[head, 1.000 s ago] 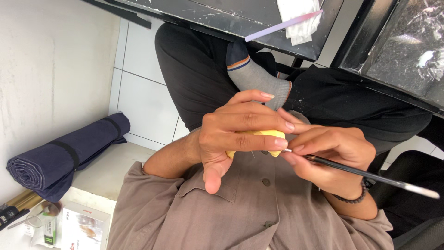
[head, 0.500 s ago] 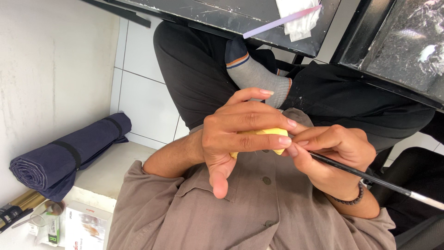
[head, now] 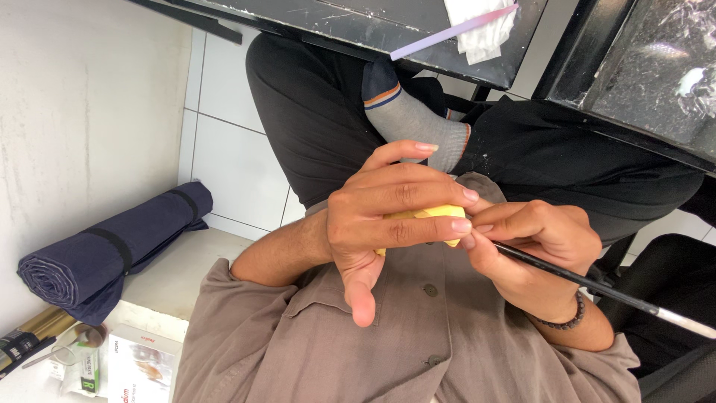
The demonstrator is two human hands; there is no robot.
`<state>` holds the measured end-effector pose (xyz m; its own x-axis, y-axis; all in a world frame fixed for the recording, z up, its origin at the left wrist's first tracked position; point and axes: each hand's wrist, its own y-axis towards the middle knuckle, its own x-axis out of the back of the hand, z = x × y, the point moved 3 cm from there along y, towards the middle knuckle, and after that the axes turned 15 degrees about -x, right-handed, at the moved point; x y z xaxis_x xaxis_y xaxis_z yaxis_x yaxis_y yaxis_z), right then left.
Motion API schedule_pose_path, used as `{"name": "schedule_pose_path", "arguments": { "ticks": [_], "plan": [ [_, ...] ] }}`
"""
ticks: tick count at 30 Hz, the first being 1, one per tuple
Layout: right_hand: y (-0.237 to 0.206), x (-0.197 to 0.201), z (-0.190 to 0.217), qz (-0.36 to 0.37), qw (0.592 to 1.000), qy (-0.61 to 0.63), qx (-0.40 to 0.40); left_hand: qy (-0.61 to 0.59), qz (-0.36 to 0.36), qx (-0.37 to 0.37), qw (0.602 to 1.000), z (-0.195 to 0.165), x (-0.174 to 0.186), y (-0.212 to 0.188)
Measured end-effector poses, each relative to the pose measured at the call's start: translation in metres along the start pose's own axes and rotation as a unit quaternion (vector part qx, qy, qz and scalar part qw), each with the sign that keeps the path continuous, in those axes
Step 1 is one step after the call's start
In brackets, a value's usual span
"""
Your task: The person holds a yellow dental impression model with a prosthetic tooth in one hand and uses a fine brush to apply and shape porcelain/ceramic material on the prosthesis. They rotate the model, dip the brush, and work on different surfaces of the tooth throughout the episode.
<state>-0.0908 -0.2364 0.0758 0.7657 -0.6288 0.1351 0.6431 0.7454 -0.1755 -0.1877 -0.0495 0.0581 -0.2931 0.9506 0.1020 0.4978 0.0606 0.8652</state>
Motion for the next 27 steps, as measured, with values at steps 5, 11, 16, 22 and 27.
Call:
{"name": "schedule_pose_path", "arguments": {
  "ticks": [5, 11, 16, 22, 27],
  "plan": [
    [-0.0005, 0.0, 0.0009, 0.0, 1.0, -0.006, -0.009, -0.002, -0.001, 0.001, 1.0, -0.0003, 0.0005, 0.0004],
    [-0.0018, -0.0008, 0.0009, 0.001, 1.0, 0.006, -0.01, 0.001, -0.001, 0.003, 1.0, -0.0013, 0.0001, 0.001],
    [-0.0043, -0.0023, 0.0012, -0.007, 1.0, -0.013, -0.013, 0.003, 0.0, 0.014, 1.0, -0.0027, 0.0006, 0.0023],
    [-0.0049, -0.0041, 0.001, -0.02, 0.999, -0.023, 0.014, 0.005, 0.0, 0.013, 1.0, -0.0035, 0.0003, 0.0024],
    [-0.0057, -0.0033, 0.0009, -0.015, 1.0, -0.014, 0.01, -0.003, -0.004, 0.013, 1.0, -0.0035, 0.0, 0.0012]
  ]
}}
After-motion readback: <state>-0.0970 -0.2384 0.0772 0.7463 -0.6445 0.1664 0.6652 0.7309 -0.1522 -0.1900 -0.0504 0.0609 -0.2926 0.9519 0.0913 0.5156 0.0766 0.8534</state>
